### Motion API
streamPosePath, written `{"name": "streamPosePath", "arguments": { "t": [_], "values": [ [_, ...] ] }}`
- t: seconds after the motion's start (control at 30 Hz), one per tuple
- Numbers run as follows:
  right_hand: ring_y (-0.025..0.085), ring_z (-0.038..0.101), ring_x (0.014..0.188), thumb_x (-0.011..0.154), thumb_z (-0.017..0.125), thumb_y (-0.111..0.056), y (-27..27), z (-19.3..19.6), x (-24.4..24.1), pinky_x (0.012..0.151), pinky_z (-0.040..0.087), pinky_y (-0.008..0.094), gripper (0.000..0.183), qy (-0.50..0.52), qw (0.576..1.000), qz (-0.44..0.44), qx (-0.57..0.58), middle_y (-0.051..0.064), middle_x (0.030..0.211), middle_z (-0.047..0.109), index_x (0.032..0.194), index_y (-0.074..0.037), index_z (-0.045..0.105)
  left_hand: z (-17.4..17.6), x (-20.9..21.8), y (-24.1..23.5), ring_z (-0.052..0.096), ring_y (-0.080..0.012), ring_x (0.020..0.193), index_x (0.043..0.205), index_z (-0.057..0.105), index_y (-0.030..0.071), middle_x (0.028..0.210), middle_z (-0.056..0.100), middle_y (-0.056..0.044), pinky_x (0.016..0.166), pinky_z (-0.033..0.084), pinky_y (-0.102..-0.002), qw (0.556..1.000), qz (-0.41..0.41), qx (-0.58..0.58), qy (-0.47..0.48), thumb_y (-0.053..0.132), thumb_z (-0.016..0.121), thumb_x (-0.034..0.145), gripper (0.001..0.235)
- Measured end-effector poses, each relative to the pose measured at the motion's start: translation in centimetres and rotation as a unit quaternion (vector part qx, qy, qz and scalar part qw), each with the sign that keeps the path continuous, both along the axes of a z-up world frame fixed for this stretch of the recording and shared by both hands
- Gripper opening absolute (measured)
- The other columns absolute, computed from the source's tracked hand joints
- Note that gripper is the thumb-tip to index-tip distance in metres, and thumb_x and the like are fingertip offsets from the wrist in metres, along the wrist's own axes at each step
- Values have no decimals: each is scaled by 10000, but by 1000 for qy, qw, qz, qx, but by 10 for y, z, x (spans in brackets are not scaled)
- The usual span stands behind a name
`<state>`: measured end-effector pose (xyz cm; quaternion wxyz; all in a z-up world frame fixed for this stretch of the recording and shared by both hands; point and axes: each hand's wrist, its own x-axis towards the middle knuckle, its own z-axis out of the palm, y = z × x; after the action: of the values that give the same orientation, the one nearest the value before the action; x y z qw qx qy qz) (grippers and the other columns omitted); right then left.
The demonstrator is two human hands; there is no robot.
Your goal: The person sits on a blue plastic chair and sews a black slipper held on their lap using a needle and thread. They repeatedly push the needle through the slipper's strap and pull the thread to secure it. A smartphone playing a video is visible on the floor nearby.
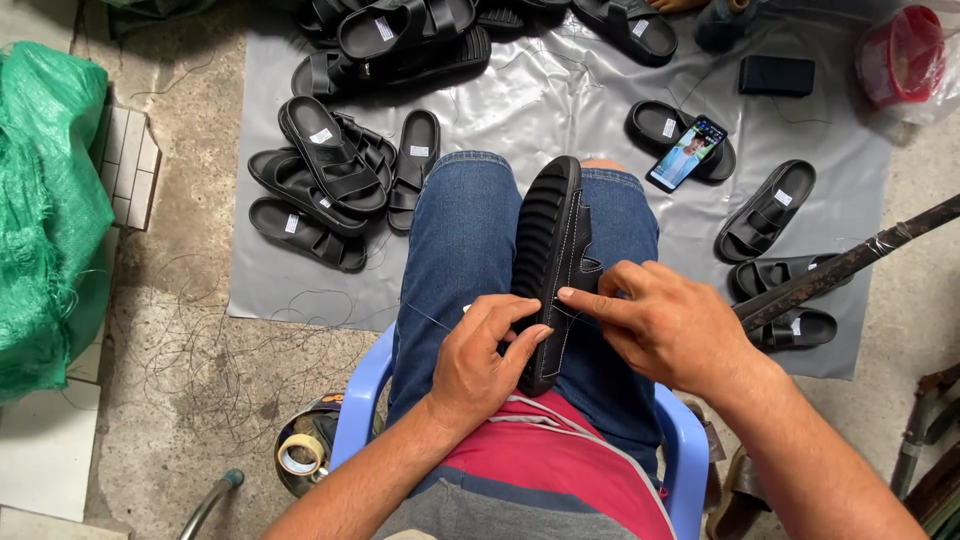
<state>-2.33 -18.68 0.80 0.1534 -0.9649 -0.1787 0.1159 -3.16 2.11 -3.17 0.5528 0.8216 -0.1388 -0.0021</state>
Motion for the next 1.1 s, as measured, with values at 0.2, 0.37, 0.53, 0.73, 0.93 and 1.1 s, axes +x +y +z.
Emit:
{"name": "streamPosePath", "arguments": {
  "t": [0.2,0.37,0.53,0.73,0.93,1.1],
  "values": [
    [158,515,603,720,550,-192,21,19,-9,480,512,266,401,-144,983,46,-100,-42,762,507,1088,-341,609,0,-5,-4,668,-199,715,1010,673,109,893,650,-46,580,535,-258,996,19,13,-81,159,692,792,223],
    [131,488,577,771,501,-195,31,18,-13,418,465,214,365,-173,975,27,-138,-37,744,489,1097,-304,626,-13,-11,-6,662,-215,803,1042,668,107,935,633,-52,649,530,-278,984,31,68,-159,158,679,803,245],
    [120,516,631,734,582,-183,21,-10,-13,489,479,218,395,-198,979,10,-45,-65,795,527,1100,-322,634,-21,-13,-7,661,-219,822,1060,659,121,945,625,-48,654,529,-285,982,38,66,-172,173,672,807,259],
    [119,556,643,750,635,-147,15,-34,-11,542,472,222,293,-215,971,-27,100,-91,805,595,983,-313,697,-24,-11,-8,665,-227,837,1062,656,115,947,623,-48,665,537,-283,986,39,38,-159,180,665,811,259],
    [108,571,649,761,668,-138,21,-32,-9,555,474,212,187,-240,965,-38,100,-103,806,622,887,-269,710,-31,-14,-13,665,-220,853,1074,650,109,965,616,-53,678,537,-275,985,38,37,-164,181,661,814,270],
    [105,586,662,755,689,-122,23,-36,-10,569,478,210,137,-268,958,-36,91,-101,787,626,831,-236,699,-32,-15,-16,665,-215,841,1075,647,111,970,612,-48,661,536,-274,981,46,52,-180,190,645,824,264]
  ]
}}
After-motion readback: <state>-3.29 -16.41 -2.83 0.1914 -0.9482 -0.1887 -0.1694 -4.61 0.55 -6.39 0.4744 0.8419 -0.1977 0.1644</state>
